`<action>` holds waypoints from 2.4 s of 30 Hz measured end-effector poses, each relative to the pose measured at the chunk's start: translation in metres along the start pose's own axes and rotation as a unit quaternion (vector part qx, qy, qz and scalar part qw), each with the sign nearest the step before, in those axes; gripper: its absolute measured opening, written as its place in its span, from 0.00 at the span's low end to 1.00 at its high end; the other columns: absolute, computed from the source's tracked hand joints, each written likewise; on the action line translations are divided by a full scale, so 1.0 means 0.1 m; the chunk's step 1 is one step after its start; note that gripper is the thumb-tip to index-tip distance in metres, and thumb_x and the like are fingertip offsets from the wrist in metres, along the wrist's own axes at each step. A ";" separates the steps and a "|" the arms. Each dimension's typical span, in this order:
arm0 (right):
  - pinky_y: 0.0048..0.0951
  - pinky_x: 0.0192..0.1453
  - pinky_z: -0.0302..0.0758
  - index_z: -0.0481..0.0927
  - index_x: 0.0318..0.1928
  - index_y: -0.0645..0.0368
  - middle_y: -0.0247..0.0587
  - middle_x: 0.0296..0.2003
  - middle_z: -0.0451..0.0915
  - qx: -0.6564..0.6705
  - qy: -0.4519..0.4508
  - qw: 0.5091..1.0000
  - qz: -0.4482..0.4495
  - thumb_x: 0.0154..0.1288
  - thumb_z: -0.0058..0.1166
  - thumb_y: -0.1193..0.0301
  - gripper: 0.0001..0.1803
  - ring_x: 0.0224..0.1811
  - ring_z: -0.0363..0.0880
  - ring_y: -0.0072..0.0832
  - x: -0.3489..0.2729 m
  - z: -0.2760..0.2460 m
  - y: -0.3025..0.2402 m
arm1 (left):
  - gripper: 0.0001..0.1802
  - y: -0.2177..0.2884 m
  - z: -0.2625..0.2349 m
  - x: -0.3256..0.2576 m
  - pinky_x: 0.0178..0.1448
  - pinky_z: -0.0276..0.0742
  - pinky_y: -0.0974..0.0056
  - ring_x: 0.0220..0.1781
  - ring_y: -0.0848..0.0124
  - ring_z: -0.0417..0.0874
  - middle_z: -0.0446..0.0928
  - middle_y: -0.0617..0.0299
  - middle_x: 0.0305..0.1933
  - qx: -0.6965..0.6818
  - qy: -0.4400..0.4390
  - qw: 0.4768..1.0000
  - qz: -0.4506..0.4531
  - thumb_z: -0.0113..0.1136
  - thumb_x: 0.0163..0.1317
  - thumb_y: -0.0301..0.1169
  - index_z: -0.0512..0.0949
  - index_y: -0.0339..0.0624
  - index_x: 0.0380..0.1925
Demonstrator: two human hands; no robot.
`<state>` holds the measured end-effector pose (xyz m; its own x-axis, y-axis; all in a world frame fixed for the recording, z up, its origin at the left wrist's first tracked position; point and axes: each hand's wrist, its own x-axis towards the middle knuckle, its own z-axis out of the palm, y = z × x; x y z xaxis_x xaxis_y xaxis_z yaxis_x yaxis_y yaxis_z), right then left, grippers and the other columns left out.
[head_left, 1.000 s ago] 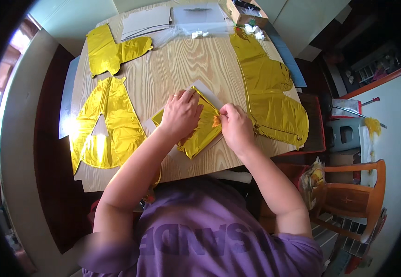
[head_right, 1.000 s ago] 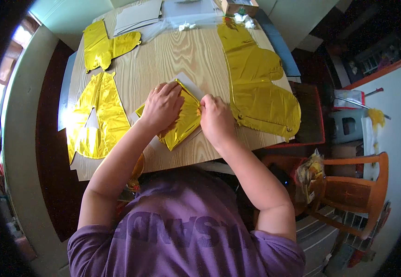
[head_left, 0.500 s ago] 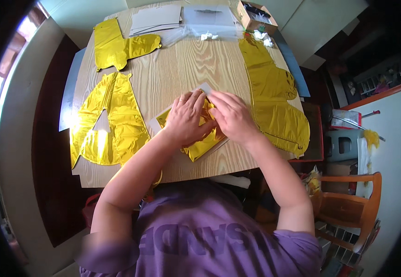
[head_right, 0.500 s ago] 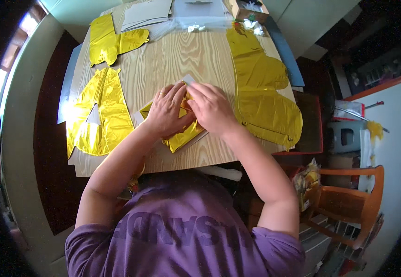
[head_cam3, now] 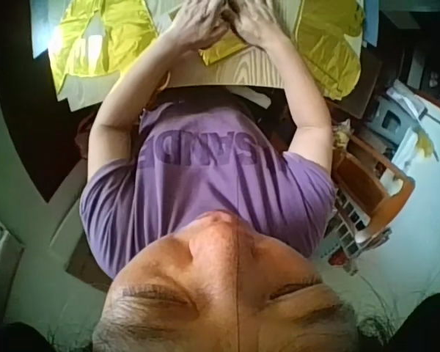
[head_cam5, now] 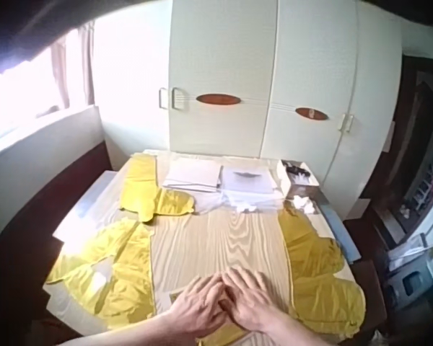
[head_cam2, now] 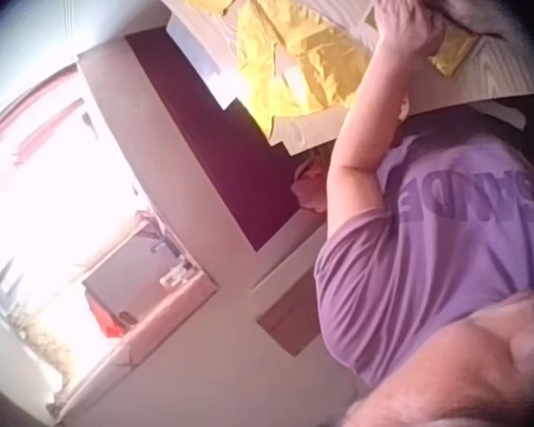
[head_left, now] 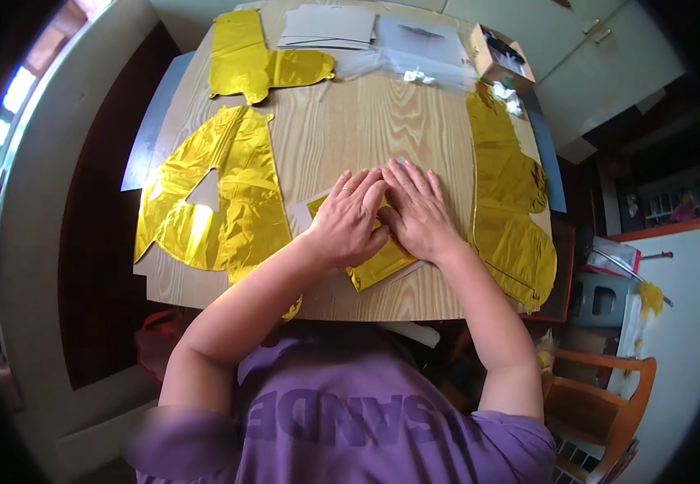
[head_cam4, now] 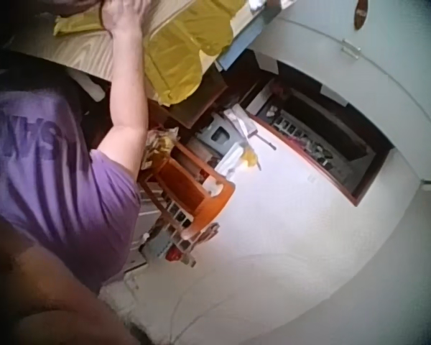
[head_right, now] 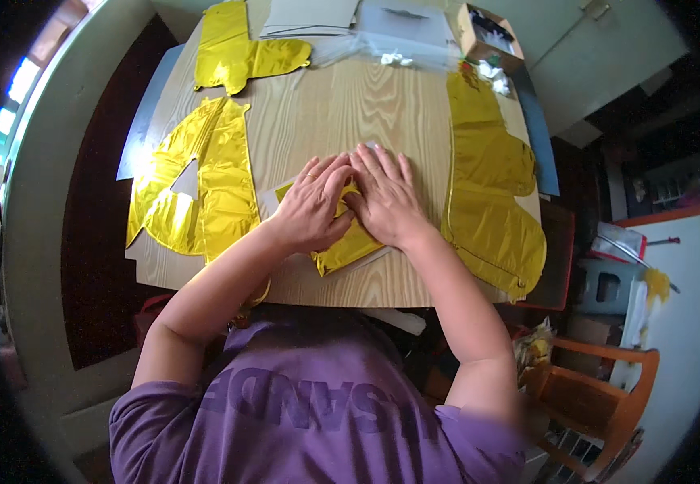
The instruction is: Folding and flattening gold-colored foil balloons on a wooden table.
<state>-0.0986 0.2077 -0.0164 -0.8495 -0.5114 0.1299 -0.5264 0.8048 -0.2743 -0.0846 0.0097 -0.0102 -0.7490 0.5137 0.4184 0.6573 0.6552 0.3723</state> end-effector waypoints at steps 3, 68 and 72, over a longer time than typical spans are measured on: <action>0.53 0.83 0.36 0.56 0.77 0.56 0.44 0.80 0.50 -0.026 -0.017 1.000 -0.003 0.76 0.42 0.51 0.37 0.82 0.44 0.44 -0.01 -0.01 0.00 | 0.31 -0.06 -0.20 -0.10 0.72 0.67 0.49 0.68 0.44 0.71 0.72 0.41 0.63 -0.039 -0.007 0.995 -0.094 0.63 0.58 0.34 0.70 0.35 0.61; 0.52 0.84 0.33 0.51 0.79 0.55 0.42 0.80 0.48 -0.020 -0.032 0.999 0.008 0.78 0.37 0.45 0.40 0.83 0.41 0.41 0.00 -0.01 -0.01 | 0.13 -0.21 -0.71 -0.23 0.32 0.79 0.67 0.24 0.74 0.83 0.83 0.60 0.25 -0.243 -0.048 0.859 -0.447 0.61 0.66 0.33 0.83 0.31 0.34; 0.52 0.84 0.33 0.51 0.79 0.55 0.42 0.81 0.48 -0.030 -0.032 0.999 0.008 0.78 0.37 0.46 0.40 0.83 0.41 0.41 0.00 -0.01 0.00 | 0.14 -0.21 -0.70 -0.23 0.29 0.78 0.66 0.22 0.73 0.81 0.82 0.60 0.24 -0.215 -0.070 0.863 -0.452 0.60 0.67 0.34 0.83 0.31 0.34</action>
<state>-0.0984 0.2075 -0.0155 -0.8543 -0.5157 0.0641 -0.5163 0.8281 -0.2186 -0.0755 -0.0548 0.0307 -0.9551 -0.0176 -0.2959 -0.2522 0.5727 0.7800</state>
